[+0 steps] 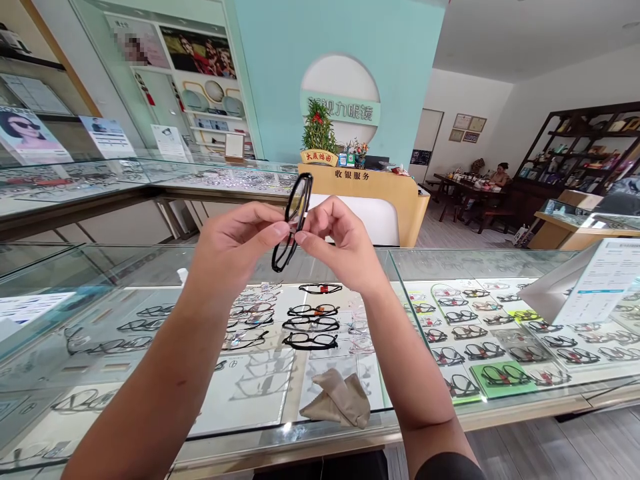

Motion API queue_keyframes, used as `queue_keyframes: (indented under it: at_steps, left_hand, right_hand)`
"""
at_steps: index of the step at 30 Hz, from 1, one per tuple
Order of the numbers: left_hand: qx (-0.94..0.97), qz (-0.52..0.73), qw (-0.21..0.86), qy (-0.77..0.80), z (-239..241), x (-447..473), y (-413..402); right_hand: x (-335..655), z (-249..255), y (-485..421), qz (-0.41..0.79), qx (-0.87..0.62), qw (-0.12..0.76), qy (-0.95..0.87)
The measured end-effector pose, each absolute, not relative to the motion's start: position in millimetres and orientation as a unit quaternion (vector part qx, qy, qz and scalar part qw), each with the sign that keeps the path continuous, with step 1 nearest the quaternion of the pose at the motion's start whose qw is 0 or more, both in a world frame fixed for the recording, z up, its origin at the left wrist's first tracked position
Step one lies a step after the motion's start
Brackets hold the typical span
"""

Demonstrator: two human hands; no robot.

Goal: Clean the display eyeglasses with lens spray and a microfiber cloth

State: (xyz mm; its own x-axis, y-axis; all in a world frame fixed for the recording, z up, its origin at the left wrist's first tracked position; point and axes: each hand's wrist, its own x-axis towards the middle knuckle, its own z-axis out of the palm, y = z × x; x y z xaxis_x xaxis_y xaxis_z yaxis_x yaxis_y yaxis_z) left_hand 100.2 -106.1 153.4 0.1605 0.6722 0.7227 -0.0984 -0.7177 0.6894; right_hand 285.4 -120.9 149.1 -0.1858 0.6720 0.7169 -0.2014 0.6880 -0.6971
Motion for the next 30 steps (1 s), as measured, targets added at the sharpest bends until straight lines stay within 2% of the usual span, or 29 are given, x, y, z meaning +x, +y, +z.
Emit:
queue_keyframes:
  at_steps: [10,15,19,24,27,30]
  left_hand:
    - [0.689,0.637,0.256,0.232,150.2,95.8,-101.8]
    - [0.723,0.595,0.222,0.272,153.4,73.8,-91.3]
    - [0.758,0.532,0.244,0.289,153.2,67.7,-85.7]
    - [0.734,0.568,0.263,0.263,149.5,79.1,-81.8]
    - [0.721,0.596,0.258,0.243,148.4,85.1,-83.8]
    - [0.728,0.59,0.262,0.23,148.5,87.8,-89.8]
  right_hand:
    - [291.9,151.1,-117.8,0.276,-0.212,0.665,-0.661]
    - [317.3,155.8,-113.8,0.099,-0.27,0.715,-0.638]
    - [322.2,156.4,-115.2,-0.021,-0.308,0.713,-0.63]
    - [301.8,152.0,-132.1,-0.156,-0.357,0.735,-0.555]
    - [285.8,148.4,-143.0,-0.106,-0.326,0.75,-0.565]
    - [274.1,145.6,-145.3,-0.013,-0.323,0.723,-0.61]
